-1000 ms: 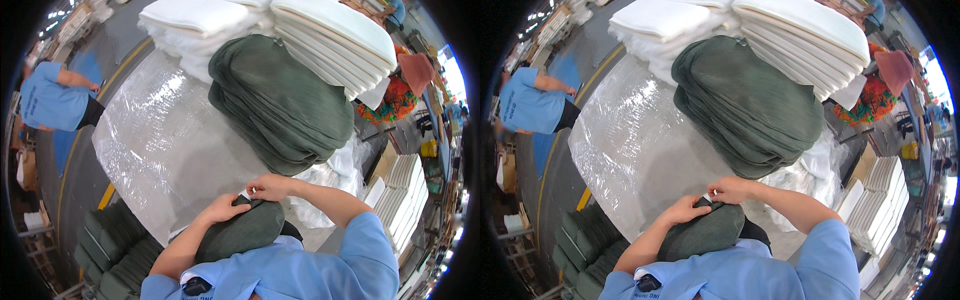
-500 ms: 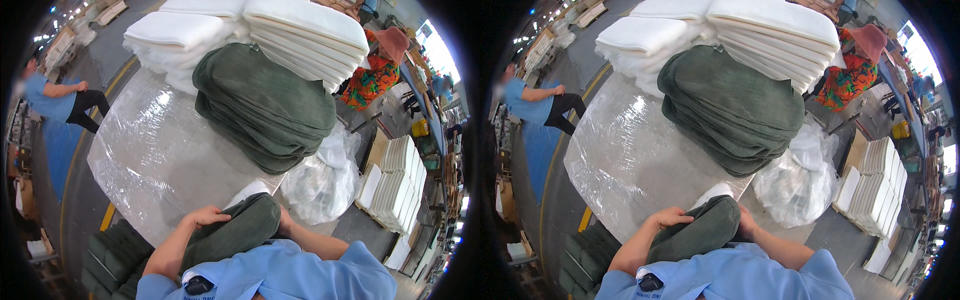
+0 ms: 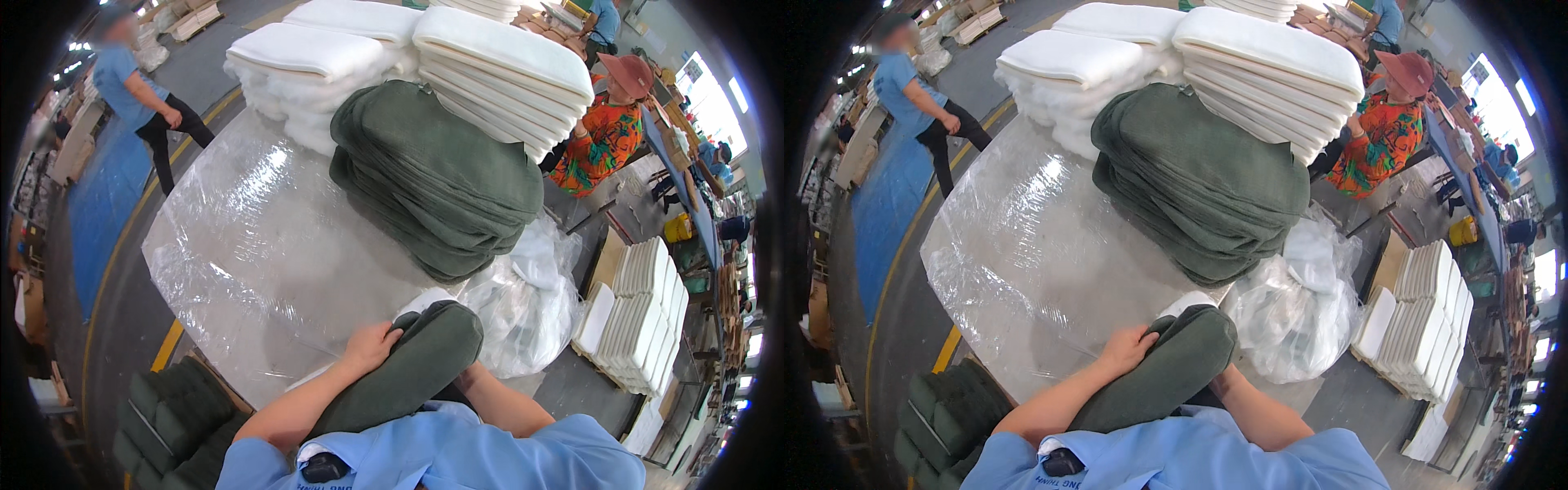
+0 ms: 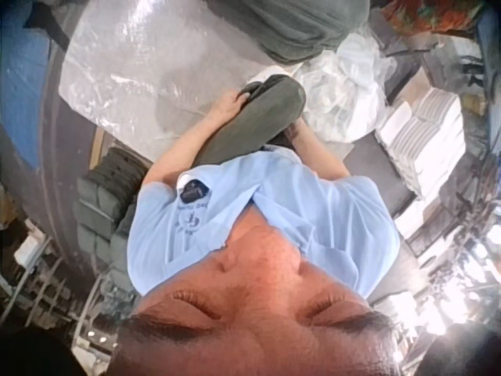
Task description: The person inserts white foam inserts into green fabric covers, folds the edges, and secures them with ties. The finished cushion covers are stacked on a nearby pallet.
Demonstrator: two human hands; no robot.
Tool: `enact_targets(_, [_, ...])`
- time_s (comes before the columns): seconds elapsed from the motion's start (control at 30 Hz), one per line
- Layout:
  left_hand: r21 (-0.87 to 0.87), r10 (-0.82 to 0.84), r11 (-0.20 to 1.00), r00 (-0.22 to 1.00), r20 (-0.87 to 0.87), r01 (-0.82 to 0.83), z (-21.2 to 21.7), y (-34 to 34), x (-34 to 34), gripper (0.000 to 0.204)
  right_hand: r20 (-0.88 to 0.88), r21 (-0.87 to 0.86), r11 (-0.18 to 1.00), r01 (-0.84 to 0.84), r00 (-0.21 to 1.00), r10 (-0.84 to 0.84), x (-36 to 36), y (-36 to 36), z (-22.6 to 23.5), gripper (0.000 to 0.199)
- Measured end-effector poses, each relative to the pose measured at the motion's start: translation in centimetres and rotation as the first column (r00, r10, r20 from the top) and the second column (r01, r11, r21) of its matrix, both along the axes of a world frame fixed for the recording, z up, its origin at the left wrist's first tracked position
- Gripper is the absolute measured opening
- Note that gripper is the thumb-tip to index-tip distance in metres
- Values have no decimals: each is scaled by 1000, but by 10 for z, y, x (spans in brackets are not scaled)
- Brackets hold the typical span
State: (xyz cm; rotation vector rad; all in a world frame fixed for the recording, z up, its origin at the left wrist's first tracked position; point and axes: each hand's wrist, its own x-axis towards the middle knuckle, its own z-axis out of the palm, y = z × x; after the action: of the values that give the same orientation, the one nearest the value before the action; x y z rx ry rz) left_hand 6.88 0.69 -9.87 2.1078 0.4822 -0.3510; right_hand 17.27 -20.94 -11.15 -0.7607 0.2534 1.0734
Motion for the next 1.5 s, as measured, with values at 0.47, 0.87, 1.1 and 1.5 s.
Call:
enact_targets(0.47, [154, 24, 987, 987, 157, -49, -3, -12, 18, 32, -120, 156, 987, -26, 992, 45, 0, -9, -11, 46])
enact_targets(0.87, [100, 20, 995, 996, 87, -29, -14, -9, 63, 31, -213, 102, 994, -36, 975, 57, -6, -17, -19, 49])
enact_targets(1.1, [-184, -118, 978, 985, -123, 94, -2, 24, 53, 41, -195, 162, 986, 29, 981, 3, -19, -11, -24, 50])
enact_targets(1.5, [-432, 0, 901, 996, -92, -40, -25, -18, -1, 47, -223, 310, 950, -31, 969, 105, -37, -38, -30, 56])
